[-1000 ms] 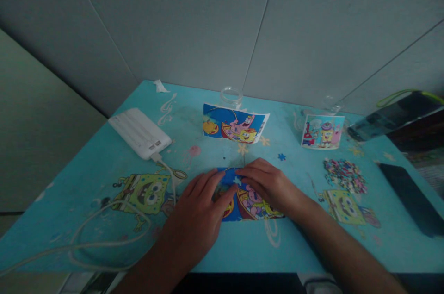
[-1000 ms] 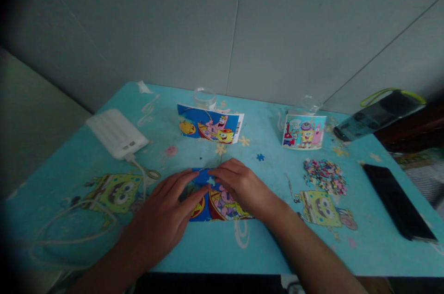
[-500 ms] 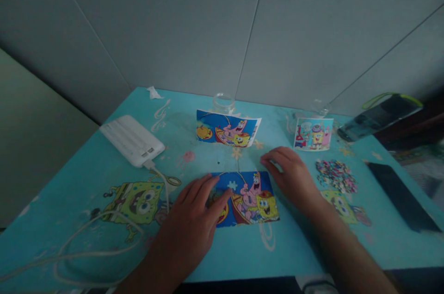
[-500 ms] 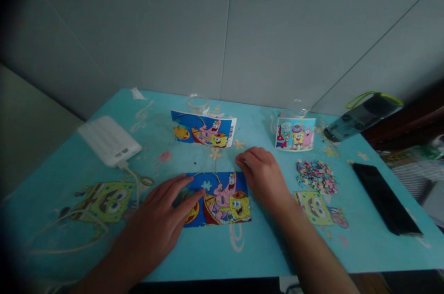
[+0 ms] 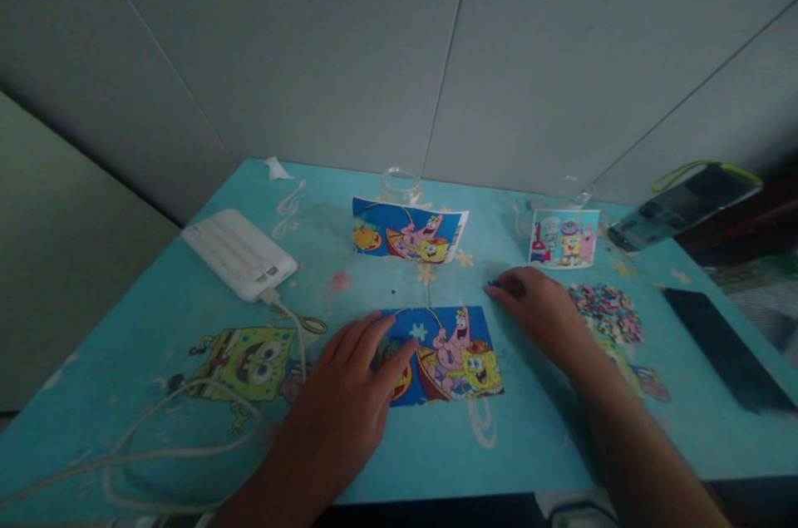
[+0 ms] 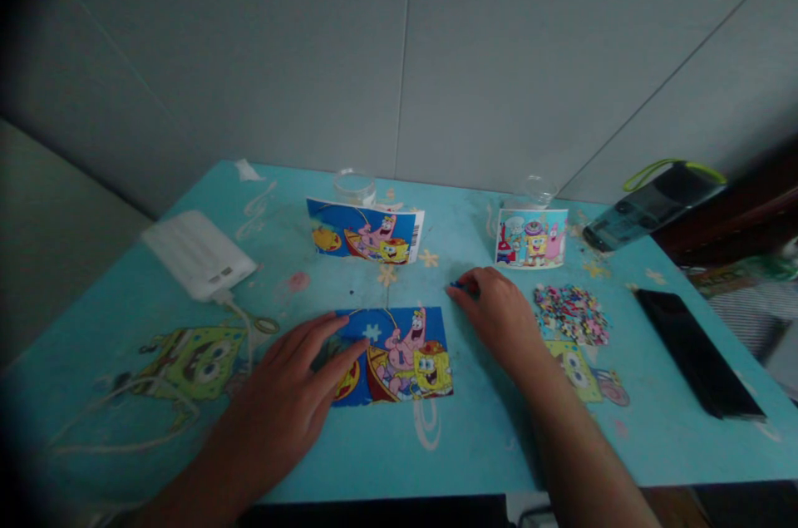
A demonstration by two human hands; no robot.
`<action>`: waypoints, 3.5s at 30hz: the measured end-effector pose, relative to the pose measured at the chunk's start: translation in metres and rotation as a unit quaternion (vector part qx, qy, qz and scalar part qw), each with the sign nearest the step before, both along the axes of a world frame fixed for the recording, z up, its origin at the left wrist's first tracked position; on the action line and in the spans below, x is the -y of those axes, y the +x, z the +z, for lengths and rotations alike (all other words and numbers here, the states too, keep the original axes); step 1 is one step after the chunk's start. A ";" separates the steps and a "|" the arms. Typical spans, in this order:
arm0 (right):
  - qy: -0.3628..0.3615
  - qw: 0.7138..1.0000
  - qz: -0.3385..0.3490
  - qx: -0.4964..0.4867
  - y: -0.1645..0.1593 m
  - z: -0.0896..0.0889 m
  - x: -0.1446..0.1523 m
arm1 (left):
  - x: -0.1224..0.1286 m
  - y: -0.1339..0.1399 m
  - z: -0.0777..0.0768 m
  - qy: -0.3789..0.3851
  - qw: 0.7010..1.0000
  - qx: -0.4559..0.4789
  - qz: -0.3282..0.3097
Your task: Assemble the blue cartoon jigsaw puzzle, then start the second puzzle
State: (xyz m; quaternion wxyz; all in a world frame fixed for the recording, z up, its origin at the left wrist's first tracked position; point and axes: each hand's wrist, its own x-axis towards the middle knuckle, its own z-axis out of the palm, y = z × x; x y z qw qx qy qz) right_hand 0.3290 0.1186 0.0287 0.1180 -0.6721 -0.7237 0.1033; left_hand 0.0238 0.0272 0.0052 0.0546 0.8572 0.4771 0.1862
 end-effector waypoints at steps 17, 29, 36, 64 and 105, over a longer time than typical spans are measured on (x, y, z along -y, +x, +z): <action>0.003 0.999 0.023 -0.046 0.005 -0.002 -0.004 | -0.001 -0.001 0.000 -0.011 1.000 -0.013 -0.003; 0.101 0.988 0.100 -0.053 -0.010 0.003 0.002 | 0.001 0.000 0.000 -0.002 1.000 -0.004 -0.005; 0.154 0.946 0.265 -0.102 -0.066 0.001 0.025 | 0.000 0.000 0.003 -0.020 1.000 -0.003 -0.002; 0.032 0.933 0.320 -0.161 -0.072 -0.005 0.025 | 0.000 0.000 0.001 -0.017 1.000 -0.009 0.000; 0.052 0.953 0.279 -0.102 -0.078 -0.004 0.025 | 0.000 0.003 0.002 0.016 1.000 0.002 0.001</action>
